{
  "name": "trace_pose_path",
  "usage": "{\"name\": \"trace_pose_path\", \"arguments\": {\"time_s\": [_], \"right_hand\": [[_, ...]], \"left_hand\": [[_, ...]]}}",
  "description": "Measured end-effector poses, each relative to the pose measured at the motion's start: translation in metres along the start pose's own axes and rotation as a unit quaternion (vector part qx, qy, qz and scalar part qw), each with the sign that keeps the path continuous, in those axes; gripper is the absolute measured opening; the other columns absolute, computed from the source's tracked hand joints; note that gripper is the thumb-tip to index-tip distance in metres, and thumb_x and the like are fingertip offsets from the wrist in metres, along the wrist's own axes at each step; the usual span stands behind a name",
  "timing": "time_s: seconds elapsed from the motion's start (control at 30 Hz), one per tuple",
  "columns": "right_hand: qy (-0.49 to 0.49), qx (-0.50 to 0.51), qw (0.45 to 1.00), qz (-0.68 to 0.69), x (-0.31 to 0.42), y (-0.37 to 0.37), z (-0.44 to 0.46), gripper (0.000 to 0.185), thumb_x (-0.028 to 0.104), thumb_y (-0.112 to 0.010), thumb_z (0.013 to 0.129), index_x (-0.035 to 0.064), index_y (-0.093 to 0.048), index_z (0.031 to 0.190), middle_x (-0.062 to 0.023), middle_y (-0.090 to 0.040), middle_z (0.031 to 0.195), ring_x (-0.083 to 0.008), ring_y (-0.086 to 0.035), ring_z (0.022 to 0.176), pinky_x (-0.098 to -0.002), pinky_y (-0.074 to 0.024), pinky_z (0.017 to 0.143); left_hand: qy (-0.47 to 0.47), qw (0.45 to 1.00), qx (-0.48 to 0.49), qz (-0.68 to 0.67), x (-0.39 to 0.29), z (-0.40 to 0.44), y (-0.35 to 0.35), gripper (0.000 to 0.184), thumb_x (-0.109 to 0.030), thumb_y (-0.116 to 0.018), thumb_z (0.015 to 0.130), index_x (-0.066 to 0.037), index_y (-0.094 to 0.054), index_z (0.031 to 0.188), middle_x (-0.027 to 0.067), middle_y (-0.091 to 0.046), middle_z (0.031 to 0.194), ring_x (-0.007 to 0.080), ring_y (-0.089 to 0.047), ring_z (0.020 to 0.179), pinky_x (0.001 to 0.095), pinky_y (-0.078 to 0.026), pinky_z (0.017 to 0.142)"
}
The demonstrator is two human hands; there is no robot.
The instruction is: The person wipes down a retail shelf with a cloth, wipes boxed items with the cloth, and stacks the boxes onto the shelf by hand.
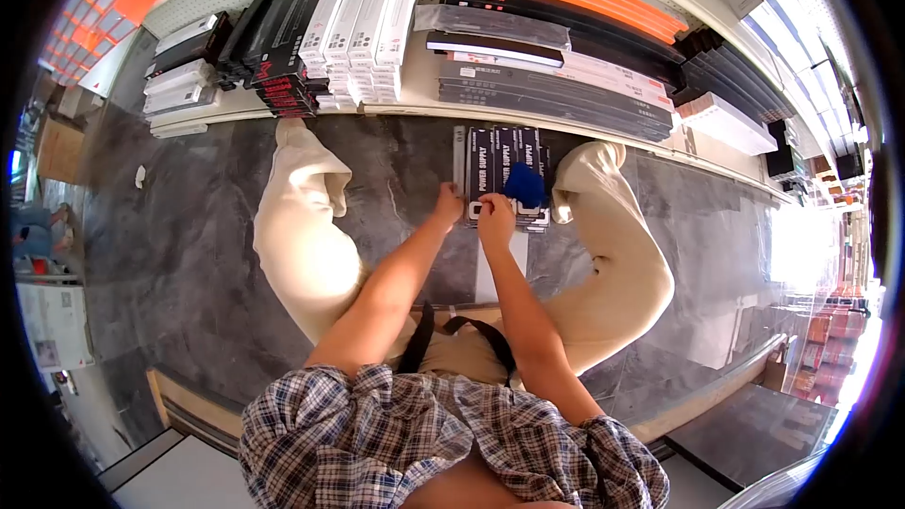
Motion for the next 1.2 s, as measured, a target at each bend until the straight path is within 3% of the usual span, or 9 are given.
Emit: {"name": "trace_pose_path", "arguments": {"time_s": [0.2,0.27,0.43,0.67,0.87,0.93,1.03,1.13,1.2], "right_hand": [[-0.008,0.034,0.999,0.01,-0.006,-0.004,-0.002,0.013,0.0,-0.05,0.076,0.004,-0.062,0.077,-0.0106,-0.062,0.078,-0.027,-0.06,0.074,-0.0337,-0.0469,0.067],[0.002,0.036,0.999,0.019,-0.003,0.0,0.0,0.014,-0.002,-0.05,0.076,0.0035,-0.062,0.078,-0.0111,-0.062,0.078,-0.026,-0.06,0.072,-0.0328,-0.0471,0.065],[0.012,0.041,0.997,0.06,0.005,-0.004,0.0,0.014,-0.005,-0.05,0.075,0.0021,-0.062,0.078,-0.0117,-0.062,0.076,-0.0247,-0.061,0.069,-0.0312,-0.0472,0.063],[0.007,0.064,0.996,0.054,0.005,-0.012,-0.001,0.014,-0.004,-0.05,0.076,0.0021,-0.062,0.079,-0.0114,-0.062,0.078,-0.0241,-0.061,0.069,-0.0307,-0.0469,0.063],[0.0,0.098,0.995,0.027,-0.003,-0.024,-0.005,0.014,0.0,-0.049,0.077,0.0025,-0.062,0.08,-0.0119,-0.062,0.08,-0.0279,-0.06,0.075,-0.0327,-0.0469,0.069],[-0.009,0.099,0.995,0.019,-0.011,-0.027,-0.006,0.014,0.0,-0.049,0.078,0.0025,-0.063,0.081,-0.0121,-0.062,0.08,-0.0283,-0.06,0.077,-0.0329,-0.0469,0.07],[0.016,0.094,0.995,0.0,-0.016,-0.027,-0.005,0.013,0.003,-0.053,0.077,0.0037,-0.063,0.085,-0.0115,-0.061,0.086,-0.0288,-0.06,0.077,-0.0336,-0.0475,0.071],[-0.031,0.128,0.99,0.053,0.0,-0.039,-0.011,0.017,0.009,-0.06,0.076,0.004,-0.062,0.092,-0.0127,-0.06,0.093,-0.0305,-0.059,0.083,-0.0361,-0.0469,0.075],[0.096,0.089,0.991,-0.012,0.053,-0.028,-0.011,0.027,0.014,-0.065,0.074,0.0035,-0.06,0.099,-0.0148,-0.058,0.1,-0.0329,-0.057,0.091,-0.0391,-0.0452,0.08]], "left_hand": [[0.118,0.982,-0.032,-0.142,0.009,0.005,0.019,0.06,-0.017,-0.07,0.073,0.007,-0.039,0.118,0.027,-0.057,0.106,0.0377,-0.057,0.098,0.0385,-0.045,0.085],[0.069,0.993,0.0,0.092,0.014,0.014,0.012,0.064,-0.022,-0.071,0.072,0.008,-0.04,0.119,0.0293,-0.055,0.11,0.0392,-0.055,0.103,0.0389,-0.045,0.086],[0.04,0.989,0.008,0.141,0.007,0.013,0.017,0.079,-0.025,-0.072,0.072,0.008,-0.031,0.131,0.0295,-0.047,0.122,0.0389,-0.048,0.113,0.0382,-0.04,0.093],[-0.105,0.985,-0.013,0.135,-0.004,0.008,0.033,0.074,-0.001,-0.055,0.069,-0.024,-0.034,0.137,0.0216,-0.045,0.124,0.0373,-0.048,0.112,0.0388,-0.039,0.096],[-0.084,0.987,-0.059,0.127,-0.011,0.004,0.042,0.065,-0.007,-0.069,0.064,0.002,-0.045,0.125,0.0259,-0.056,0.11,0.0391,-0.055,0.102,0.0411,-0.044,0.089],[-0.034,0.981,-0.093,0.168,-0.01,0.007,0.052,0.05,-0.006,-0.075,0.059,0.007,-0.058,0.103,0.0241,-0.062,0.097,0.0366,-0.061,0.087,0.0402,-0.048,0.078],[0.173,0.976,0.113,-0.061,0.023,0.0,0.036,0.018,0.005,-0.073,0.058,0.005,-0.064,0.073,0.014,-0.064,0.07,0.0228,-0.059,0.061,0.0338,-0.044,0.055],[0.258,0.933,0.189,-0.162,0.024,-0.013,0.041,0.018,0.003,-0.074,0.062,-0.001,-0.064,0.075,0.0054,-0.063,0.07,0.0148,-0.055,0.056,0.0278,-0.041,0.051],[0.246,0.935,0.161,-0.2,-0.002,-0.017,0.061,0.018,0.002,-0.074,0.064,-0.003,-0.064,0.078,0.0039,-0.063,0.07,0.012,-0.055,0.056,0.0258,-0.04,0.05]]}}
Point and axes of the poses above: each hand's wrist, its own z-axis towards the middle knuckle, its own y-axis out of the back of the hand, x = y × z, the point moved 10 cm from there along z, towards the middle knuckle
